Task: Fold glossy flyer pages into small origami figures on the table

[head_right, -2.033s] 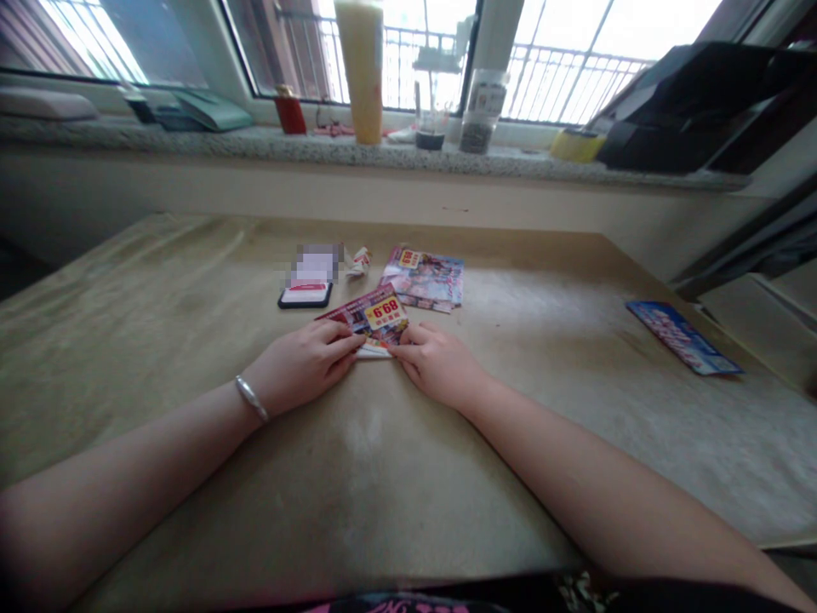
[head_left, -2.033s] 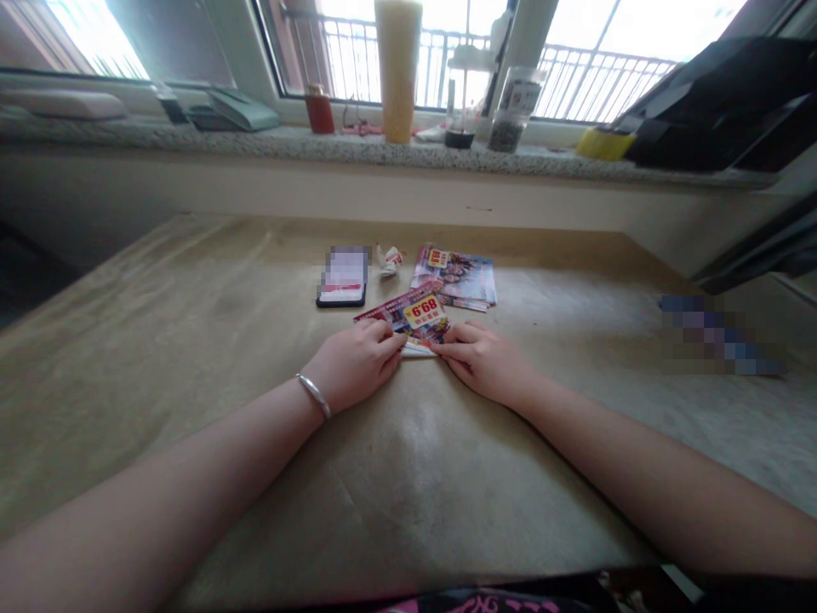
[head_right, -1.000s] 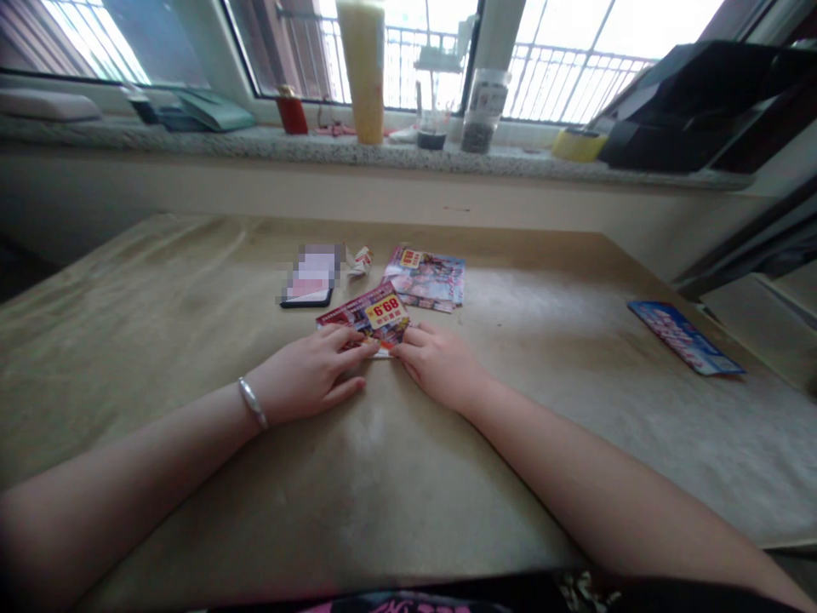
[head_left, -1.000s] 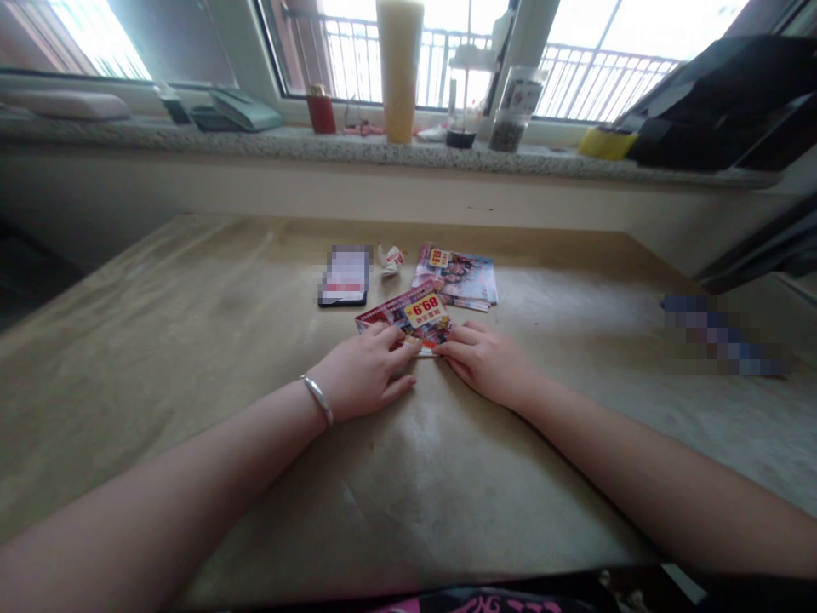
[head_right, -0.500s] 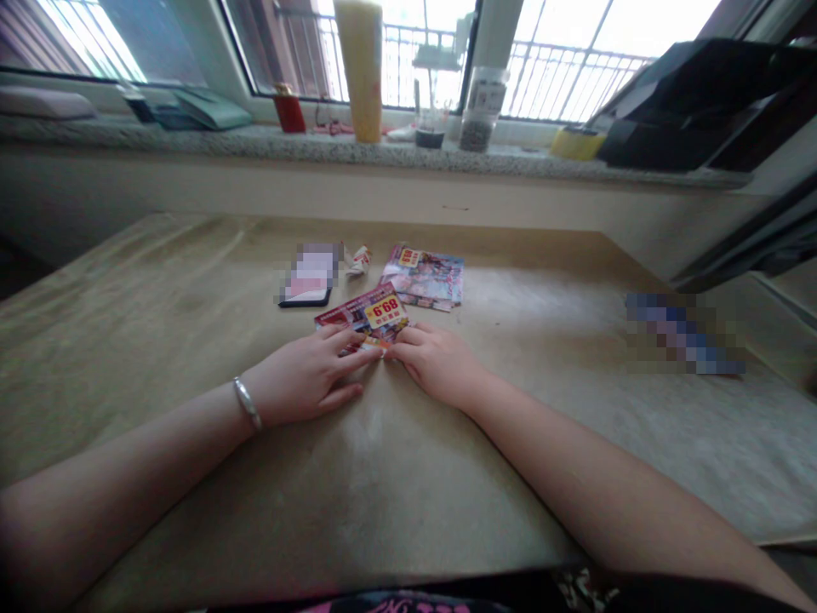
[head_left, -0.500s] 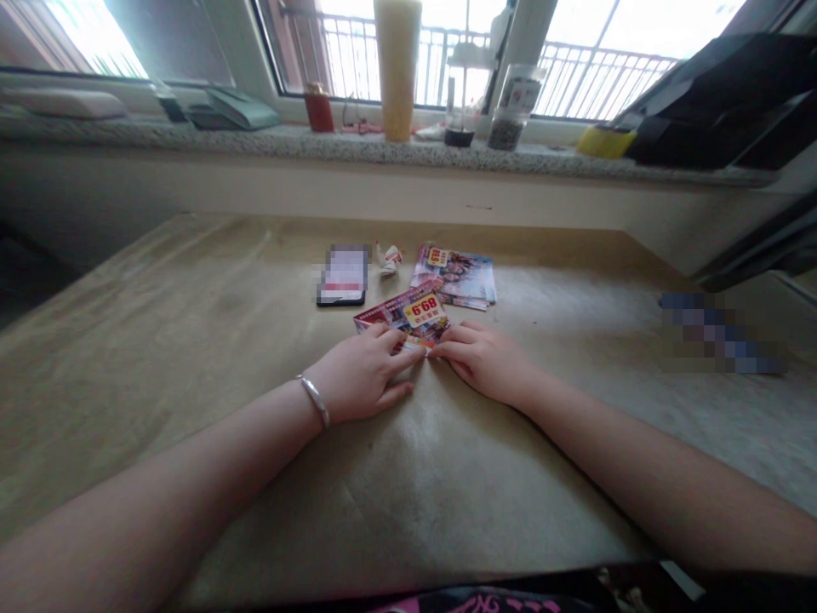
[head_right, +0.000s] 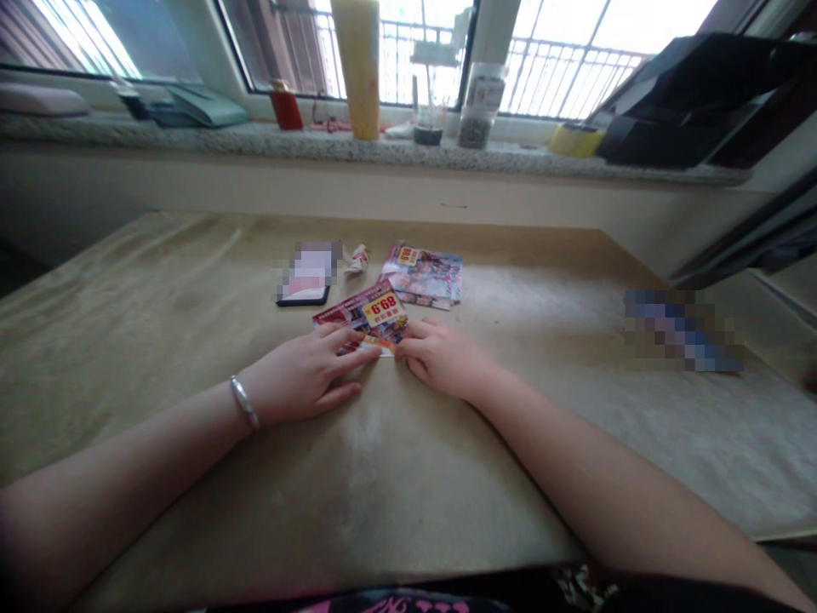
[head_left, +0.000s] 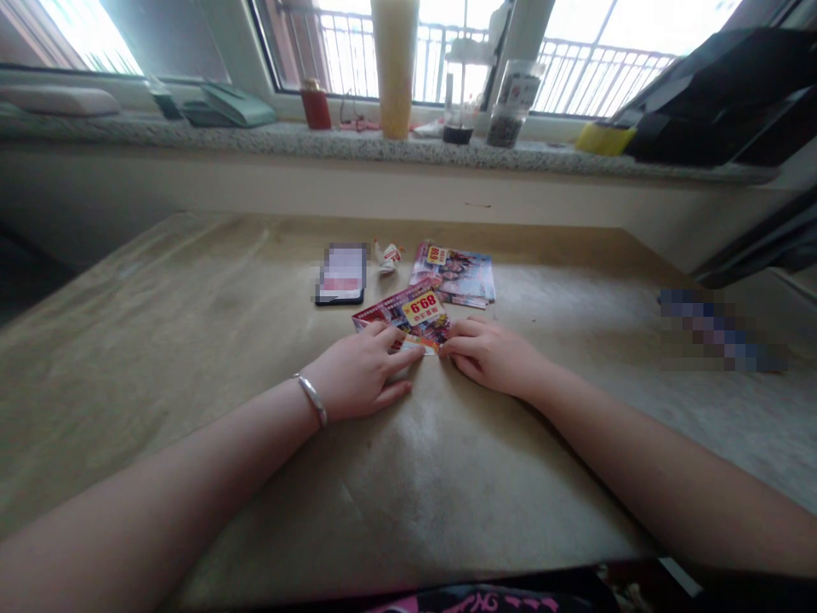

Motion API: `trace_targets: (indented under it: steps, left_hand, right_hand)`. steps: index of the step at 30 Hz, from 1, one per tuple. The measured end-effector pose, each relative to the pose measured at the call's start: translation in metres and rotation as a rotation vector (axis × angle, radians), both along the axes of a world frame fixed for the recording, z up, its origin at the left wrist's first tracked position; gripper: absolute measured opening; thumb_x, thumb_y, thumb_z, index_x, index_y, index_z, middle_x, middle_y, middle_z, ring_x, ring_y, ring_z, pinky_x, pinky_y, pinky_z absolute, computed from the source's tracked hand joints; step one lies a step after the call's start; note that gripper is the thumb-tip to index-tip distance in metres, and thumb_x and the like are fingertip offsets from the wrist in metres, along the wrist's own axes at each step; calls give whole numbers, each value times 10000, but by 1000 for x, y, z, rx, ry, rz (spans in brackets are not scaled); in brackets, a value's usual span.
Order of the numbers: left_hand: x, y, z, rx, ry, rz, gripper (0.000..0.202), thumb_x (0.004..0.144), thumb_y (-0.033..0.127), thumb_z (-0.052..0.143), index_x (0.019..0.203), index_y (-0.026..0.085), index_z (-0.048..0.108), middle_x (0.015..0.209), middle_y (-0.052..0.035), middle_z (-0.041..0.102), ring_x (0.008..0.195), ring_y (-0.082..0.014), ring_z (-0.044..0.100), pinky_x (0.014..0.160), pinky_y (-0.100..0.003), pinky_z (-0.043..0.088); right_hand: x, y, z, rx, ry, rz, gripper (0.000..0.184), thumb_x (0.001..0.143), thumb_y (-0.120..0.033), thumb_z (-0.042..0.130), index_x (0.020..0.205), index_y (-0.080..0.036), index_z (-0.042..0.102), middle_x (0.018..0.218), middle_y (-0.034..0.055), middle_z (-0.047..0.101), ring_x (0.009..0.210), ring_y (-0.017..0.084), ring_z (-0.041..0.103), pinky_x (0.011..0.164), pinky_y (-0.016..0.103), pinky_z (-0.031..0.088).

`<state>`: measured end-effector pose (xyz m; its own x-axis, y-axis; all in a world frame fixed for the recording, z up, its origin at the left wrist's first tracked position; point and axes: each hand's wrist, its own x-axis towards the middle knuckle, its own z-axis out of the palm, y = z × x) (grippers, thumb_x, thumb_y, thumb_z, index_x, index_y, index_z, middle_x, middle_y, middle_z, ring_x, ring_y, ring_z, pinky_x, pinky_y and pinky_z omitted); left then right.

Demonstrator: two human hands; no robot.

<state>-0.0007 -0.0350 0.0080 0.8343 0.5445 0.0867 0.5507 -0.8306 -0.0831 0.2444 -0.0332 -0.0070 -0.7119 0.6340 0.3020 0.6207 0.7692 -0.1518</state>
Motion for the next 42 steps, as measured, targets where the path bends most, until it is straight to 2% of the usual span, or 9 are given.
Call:
trace_targets:
  steps: [10, 18, 22, 29, 42]
  left_hand:
    - [0, 0, 0, 6, -15, -6, 462, 907, 432, 453, 1311, 210, 493, 1107, -141, 547, 1005, -281, 505, 866, -422, 470]
    - [0, 0, 0, 12, 19, 4, 478, 915, 439, 431, 1327, 200, 480, 1138, -144, 537, 1027, -293, 500, 892, -437, 462]
    - [0, 0, 0, 12, 15, -2, 477, 916, 437, 427, 1333, 209, 472, 1143, -141, 533, 1037, -292, 497, 885, -428, 466]
    - [1, 1, 0, 8, 16, 0, 475, 918, 446, 422, 1324, 207, 482, 1143, -143, 541, 1033, -293, 503, 874, -426, 470]
    - [-1, 2, 2, -23, 18, -4, 462, 931, 447, 396, 1327, 226, 482, 1162, -119, 551, 1053, -283, 485, 897, -422, 459]
  right_hand:
    - [14, -2, 10, 28, -99, -66, 234, 842, -170, 502, 914, -249, 711, 895, 24, 668, 737, 131, 579, 634, 250, 391]
    - [22, -2, 15, 18, -153, -67, 244, 831, -160, 506, 908, -252, 719, 885, 15, 687, 704, 123, 582, 608, 249, 367]
    - [29, -1, 17, 20, -174, -79, 238, 831, -171, 507, 889, -249, 725, 866, 16, 694, 711, 130, 600, 612, 255, 378]
    - [45, 2, 20, -38, -194, -43, 267, 828, -159, 516, 936, -275, 732, 955, -5, 712, 791, 138, 644, 663, 258, 424]
    - [48, 1, 23, -65, -203, -48, 266, 816, -142, 508, 903, -253, 733, 974, 3, 723, 828, 166, 660, 713, 282, 462]
